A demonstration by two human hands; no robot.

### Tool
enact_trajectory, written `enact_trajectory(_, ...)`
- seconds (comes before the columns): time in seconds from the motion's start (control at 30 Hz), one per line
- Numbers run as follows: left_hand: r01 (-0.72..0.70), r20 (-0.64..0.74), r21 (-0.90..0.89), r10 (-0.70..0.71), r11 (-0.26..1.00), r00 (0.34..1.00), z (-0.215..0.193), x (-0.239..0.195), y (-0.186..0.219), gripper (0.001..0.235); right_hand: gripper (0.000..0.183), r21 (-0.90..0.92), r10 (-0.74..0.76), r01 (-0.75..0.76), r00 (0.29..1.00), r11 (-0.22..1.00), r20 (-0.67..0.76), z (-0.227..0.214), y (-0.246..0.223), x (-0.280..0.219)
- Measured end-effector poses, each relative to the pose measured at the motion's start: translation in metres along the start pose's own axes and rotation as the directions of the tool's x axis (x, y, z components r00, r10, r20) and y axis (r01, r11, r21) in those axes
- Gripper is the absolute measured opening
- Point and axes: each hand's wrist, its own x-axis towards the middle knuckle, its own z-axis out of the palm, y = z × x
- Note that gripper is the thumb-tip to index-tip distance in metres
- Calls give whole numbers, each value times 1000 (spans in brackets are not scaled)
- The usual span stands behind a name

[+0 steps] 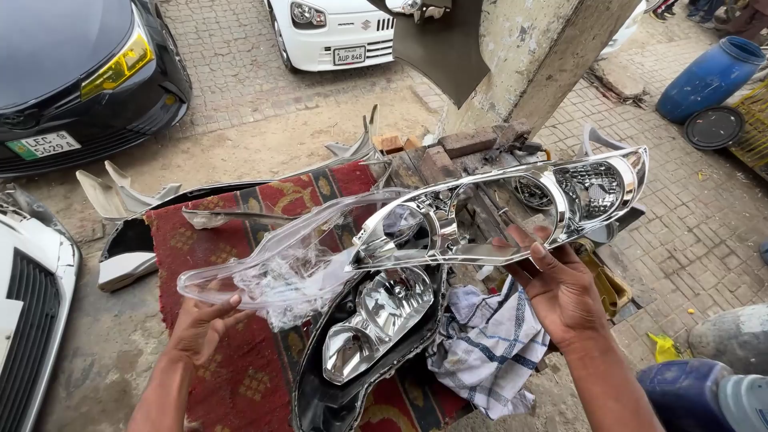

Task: The person holds a car headlight assembly and uses a screwdriver to remove screws from the back of the unit. They then use their fingers to remove a small black plastic component from the assembly.

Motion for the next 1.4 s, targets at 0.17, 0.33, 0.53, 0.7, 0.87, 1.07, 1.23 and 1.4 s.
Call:
enact_trajectory(0.17, -142, -31, 24, 143, 990, 989, -13, 30, -14, 84, 29, -1, -5, 5, 996, 1000, -94, 17, 22, 4)
enact_trajectory(0.33, -264, -9, 153, 268, 952, 963, 37, 11, 31, 75, 30, 24, 8, -6, 997, 1000, -78, 24, 24, 4)
enact_trajectory(0.53, -414, 52, 320, 420, 852, 906, 94, 6, 51, 78, 31, 29, 10, -9, 999, 1000, -49, 27, 16, -3)
enact_trajectory(0.7, -436, -68, 501, 537, 748, 841, 102, 42, 37, 77, 30, 29, 23, -22, 999, 999, -44, 24, 12, -9)
enact_trajectory(0.87, -496, -156, 505, 640, 706, 753, 119, 54, 64, 74, 33, 23, 7, -6, 999, 1000, -47, 23, 3, -12)
enact_trajectory(1.07, -679, -99, 581, 867, 449, 488, 126, 25, 130, 56, 34, 16, -21, 21, 999, 1000, -26, 10, -17, -16)
enact_trajectory(1.23, -790, -80, 522, 941, 321, 330, 143, -10, 170, 49, 35, 20, -6, 6, 1000, 1000, -12, 2, -22, -16)
enact_trajectory(1.4, -753, -364, 326, 811, 571, 458, 127, 7, 182, 57, 35, 6, -21, 21, 1000, 1000, 1, 7, -21, -15)
